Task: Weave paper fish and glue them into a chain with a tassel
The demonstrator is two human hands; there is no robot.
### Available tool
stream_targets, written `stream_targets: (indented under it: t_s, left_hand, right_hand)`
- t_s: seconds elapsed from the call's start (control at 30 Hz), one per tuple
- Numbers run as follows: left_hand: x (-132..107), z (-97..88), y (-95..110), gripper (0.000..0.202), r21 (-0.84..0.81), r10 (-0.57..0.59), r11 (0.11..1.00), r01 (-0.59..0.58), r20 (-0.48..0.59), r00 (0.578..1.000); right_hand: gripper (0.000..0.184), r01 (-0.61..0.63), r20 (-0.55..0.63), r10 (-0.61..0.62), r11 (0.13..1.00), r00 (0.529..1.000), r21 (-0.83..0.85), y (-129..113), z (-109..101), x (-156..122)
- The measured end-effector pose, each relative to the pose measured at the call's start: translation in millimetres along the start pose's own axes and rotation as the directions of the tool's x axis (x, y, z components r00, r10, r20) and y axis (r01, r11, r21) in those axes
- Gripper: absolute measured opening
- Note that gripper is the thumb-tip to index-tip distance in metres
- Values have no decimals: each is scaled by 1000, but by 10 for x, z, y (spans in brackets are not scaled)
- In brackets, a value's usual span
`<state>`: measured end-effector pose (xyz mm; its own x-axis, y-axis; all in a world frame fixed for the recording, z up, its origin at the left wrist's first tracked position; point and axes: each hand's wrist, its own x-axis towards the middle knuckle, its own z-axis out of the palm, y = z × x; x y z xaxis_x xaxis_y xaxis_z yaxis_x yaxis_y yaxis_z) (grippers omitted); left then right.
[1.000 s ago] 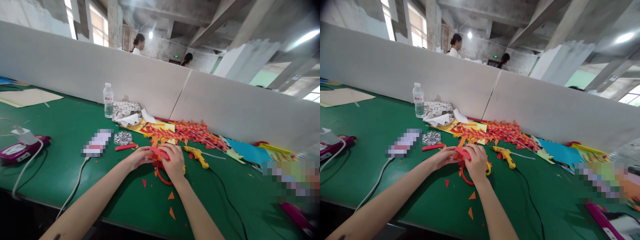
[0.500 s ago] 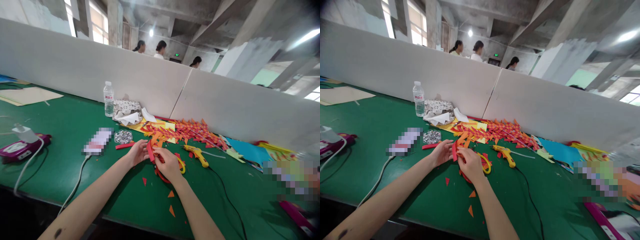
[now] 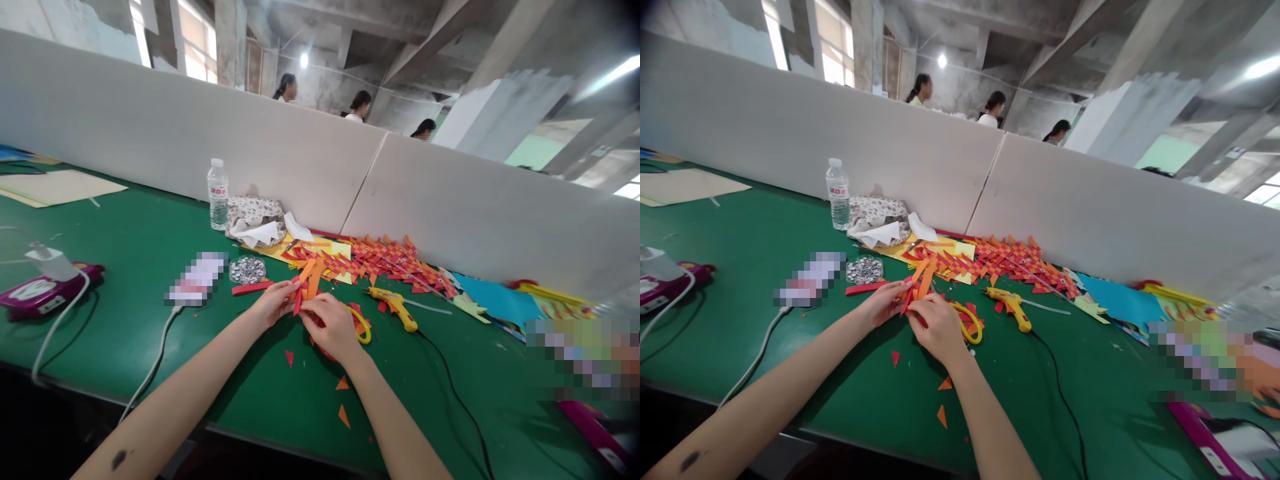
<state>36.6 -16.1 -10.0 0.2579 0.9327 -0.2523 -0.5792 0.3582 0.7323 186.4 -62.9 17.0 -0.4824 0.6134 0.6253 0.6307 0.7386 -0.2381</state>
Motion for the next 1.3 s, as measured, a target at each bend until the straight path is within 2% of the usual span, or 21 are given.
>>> stream_targets:
  t_s: [0.2,0.4,0.57,0.73,0.9,1.0,1.13,1.3]
  left_hand:
    - [4,-1,3,12,-1,32,999,-32,-31,999]
    - [-10,0,-5,20,-2,82,997,-82,-46,996]
    - [-27,22,-7,27,-4,113,994,-113,-35,993]
    - [-18,21,-5,24,15,109,994,-108,-54,993]
    - [-23,21,10,22,25,85,996,-83,-65,994]
    - [-30,30,15,19,26,74,997,-72,-53,996]
    - [-42,40,17,14,36,50,998,-49,-10,999]
    - [-66,60,20,15,54,30,998,-32,50,998]
  right_hand:
    - [10,46,14,-46,999,999,-4,-11,14,11]
    - [14,146,94,-144,989,985,-12,-37,34,5]
    - [12,139,109,-138,990,984,-6,-76,30,16]
    - [15,155,95,-152,988,984,-27,-66,41,10]
    - [15,138,-7,-138,990,990,-39,-13,71,-16]
    - [15,70,-135,-71,997,988,-15,9,70,-22]
    - [13,-78,-344,93,995,934,56,5,34,-1]
    - [15,-232,-423,297,952,856,199,-23,-24,47]
